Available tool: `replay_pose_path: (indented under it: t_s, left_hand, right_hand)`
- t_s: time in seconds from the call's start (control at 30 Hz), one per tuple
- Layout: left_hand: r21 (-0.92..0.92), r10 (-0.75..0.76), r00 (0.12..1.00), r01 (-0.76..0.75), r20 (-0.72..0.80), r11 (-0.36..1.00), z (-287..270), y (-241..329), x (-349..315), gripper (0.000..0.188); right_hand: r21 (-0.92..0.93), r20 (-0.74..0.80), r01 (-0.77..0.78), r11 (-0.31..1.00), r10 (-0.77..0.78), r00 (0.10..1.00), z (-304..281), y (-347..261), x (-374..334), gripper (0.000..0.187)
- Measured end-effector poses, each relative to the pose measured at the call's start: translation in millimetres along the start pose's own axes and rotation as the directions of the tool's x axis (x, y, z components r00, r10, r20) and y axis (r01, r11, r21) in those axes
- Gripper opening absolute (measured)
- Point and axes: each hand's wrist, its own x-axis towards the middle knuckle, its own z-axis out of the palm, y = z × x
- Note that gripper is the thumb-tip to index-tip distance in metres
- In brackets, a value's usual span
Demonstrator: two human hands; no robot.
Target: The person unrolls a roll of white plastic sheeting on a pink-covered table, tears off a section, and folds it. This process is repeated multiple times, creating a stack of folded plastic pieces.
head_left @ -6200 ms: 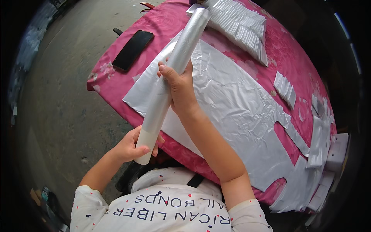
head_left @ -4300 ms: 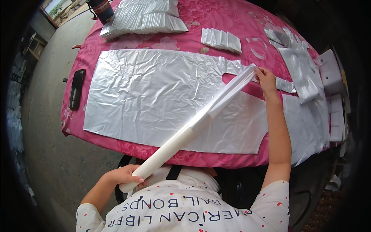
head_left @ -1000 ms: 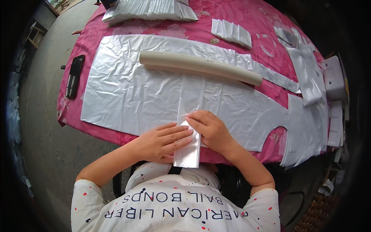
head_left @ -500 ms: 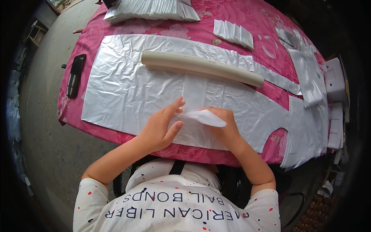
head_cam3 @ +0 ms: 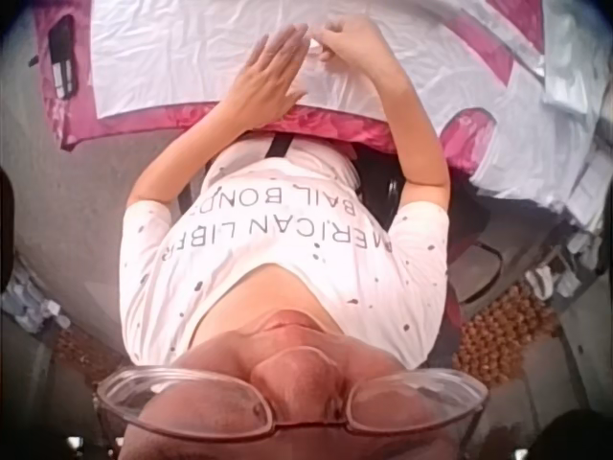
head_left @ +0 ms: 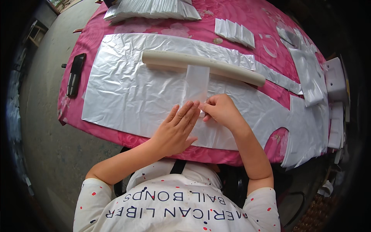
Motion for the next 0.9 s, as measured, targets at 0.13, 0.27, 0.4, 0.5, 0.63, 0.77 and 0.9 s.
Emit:
replay_pose_path:
  t_s: [0.13,0.27,0.4,0.5,0.63,0.77,0.9]
  left_hand:
    - [-0.074,-0.095,0.992,0.101,0.085,0.992,0.7,-5.9,7.7,0.081]
    - [-0.079,-0.102,0.993,0.106,0.056,0.991,5.6,-8.5,8.6,0.080]
    - [-0.111,-0.099,0.995,0.101,0.022,0.989,1.2,-14.7,12.2,0.077]
    - [-0.134,-0.092,0.995,0.086,-0.040,0.987,-3.1,-18.6,19.2,0.073]
    - [-0.068,-0.097,0.991,0.091,-0.094,0.994,-3.9,-23.6,25.8,0.064]
    - [0.060,0.020,0.987,-0.010,-0.158,0.998,0.8,-35.8,30.8,0.050]
    - [0.032,0.125,0.981,-0.122,-0.151,0.992,-3.6,-37.0,24.6,0.044]
  right_hand:
    - [0.026,-0.005,0.012,1.000,-0.012,1.000,1.4,2.5,1.5,0.023]
    - [-0.199,-0.107,0.035,0.979,-0.057,0.993,5.8,1.6,-5.3,0.023]
    - [-0.785,-0.247,0.296,0.545,-0.712,0.657,17.2,1.8,-17.5,0.042]
    - [-0.800,0.072,0.555,0.228,-0.882,0.466,2.4,17.6,-2.5,0.046]
    - [-0.620,0.193,0.736,0.272,-0.857,0.479,-11.7,22.1,13.6,0.043]
    - [-0.578,0.155,0.744,0.335,-0.850,0.503,-16.3,20.3,18.4,0.039]
    - [-0.586,0.138,0.765,0.268,-0.897,0.420,-11.4,24.9,16.4,0.030]
